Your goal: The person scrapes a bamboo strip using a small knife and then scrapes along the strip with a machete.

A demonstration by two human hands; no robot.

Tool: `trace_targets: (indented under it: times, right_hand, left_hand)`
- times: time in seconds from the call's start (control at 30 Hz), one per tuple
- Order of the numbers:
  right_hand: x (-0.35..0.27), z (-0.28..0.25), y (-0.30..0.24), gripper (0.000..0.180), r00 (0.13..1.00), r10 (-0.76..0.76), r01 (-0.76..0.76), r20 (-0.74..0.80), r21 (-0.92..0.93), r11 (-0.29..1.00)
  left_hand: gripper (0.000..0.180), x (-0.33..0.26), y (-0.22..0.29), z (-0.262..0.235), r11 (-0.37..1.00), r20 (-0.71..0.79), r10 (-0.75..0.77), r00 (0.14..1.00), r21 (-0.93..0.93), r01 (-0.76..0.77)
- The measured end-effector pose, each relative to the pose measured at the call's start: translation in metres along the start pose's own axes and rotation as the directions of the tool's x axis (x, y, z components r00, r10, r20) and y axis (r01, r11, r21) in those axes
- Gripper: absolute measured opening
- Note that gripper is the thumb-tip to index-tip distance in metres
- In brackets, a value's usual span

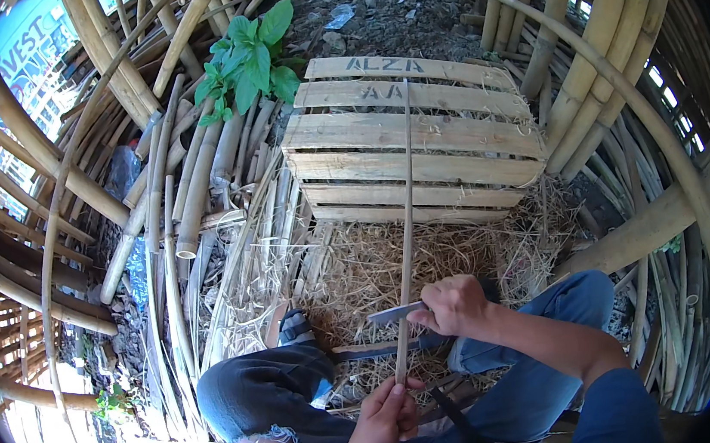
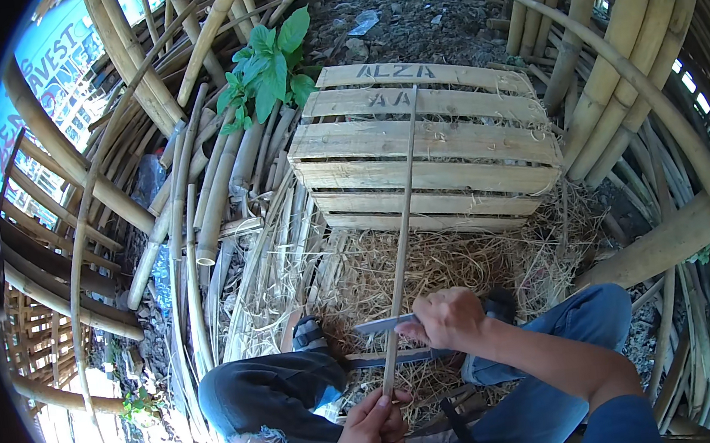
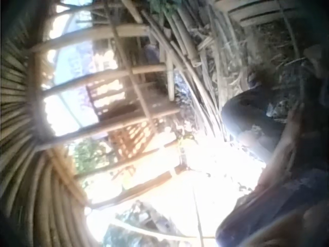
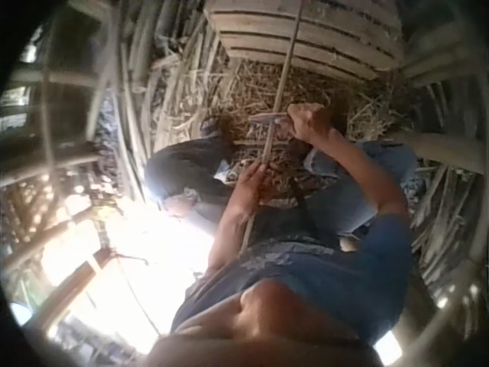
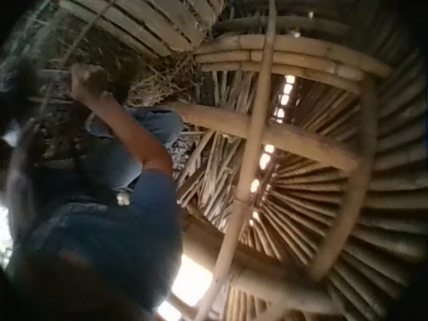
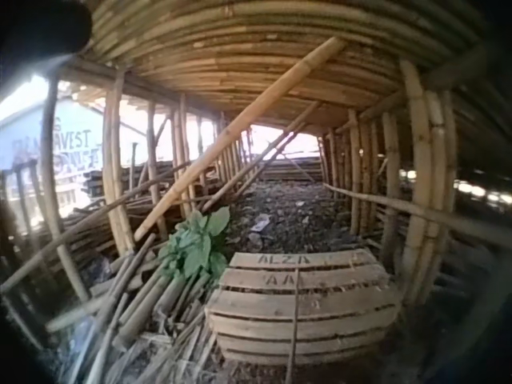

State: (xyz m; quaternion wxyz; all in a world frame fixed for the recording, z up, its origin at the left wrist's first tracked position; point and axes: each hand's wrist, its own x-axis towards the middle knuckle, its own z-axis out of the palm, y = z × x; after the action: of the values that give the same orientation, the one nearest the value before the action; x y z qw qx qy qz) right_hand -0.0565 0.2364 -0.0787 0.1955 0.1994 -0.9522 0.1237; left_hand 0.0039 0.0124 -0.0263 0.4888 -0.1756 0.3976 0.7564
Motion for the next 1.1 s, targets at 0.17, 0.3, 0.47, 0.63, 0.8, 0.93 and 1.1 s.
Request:
trace_targets:
  times: [0.17, 0.3, 0.47, 0.63, 0.8, 0.93, 1.1]
  right_hand:
    - [0.003, 0.006, 0.014, 0.049, 1.000, -0.013, 0.013, -0.025, -0.005, 1.000]
    - [0.002, 0.012, 0.020, 0.051, 0.996, -0.057, 0.054, -0.076, -0.038, 0.998]
    - [0.011, 0.014, 0.033, 0.051, 0.990, -0.071, 0.067, -0.119, -0.041, 0.997]
    - [0.021, 0.012, 0.056, 0.047, 0.991, 0.133, -0.128, 0.034, -0.107, 0.986]
    - [0.024, 0.019, 0.069, 0.047, 0.999, -0.009, 0.004, -0.031, -0.154, 0.988]
    - [0.029, 0.022, 0.071, 0.046, 0.997, -0.046, 0.038, -0.058, -0.134, 0.990]
    - [0.043, 0.020, 0.091, 0.048, 0.993, 0.064, -0.079, -0.096, -0.161, 0.984]
  left_hand:
    - [0.025, 0.000, 0.002, 0.003, 1.000, -0.030, -0.008, 1.000, 0.024, 0.008]
    - [0.025, 0.000, 0.001, 0.003, 0.999, -0.042, -0.006, 0.999, 0.032, 0.007]
    - [0.025, 0.002, 0.002, 0.003, 0.999, -0.048, -0.005, 0.999, 0.043, 0.007]
    - [0.026, 0.000, 0.003, 0.005, 0.999, -0.040, -0.020, 0.999, 0.042, 0.022]
    - [0.026, 0.000, 0.003, 0.003, 0.999, -0.063, -0.013, 0.998, 0.050, 0.016]
    - [0.025, 0.002, 0.003, 0.000, 0.999, -0.077, -0.015, 0.997, 0.029, 0.017]
    - [0.026, 0.000, 0.002, 0.003, 0.999, -0.060, -0.019, 0.998, 0.035, 0.021]
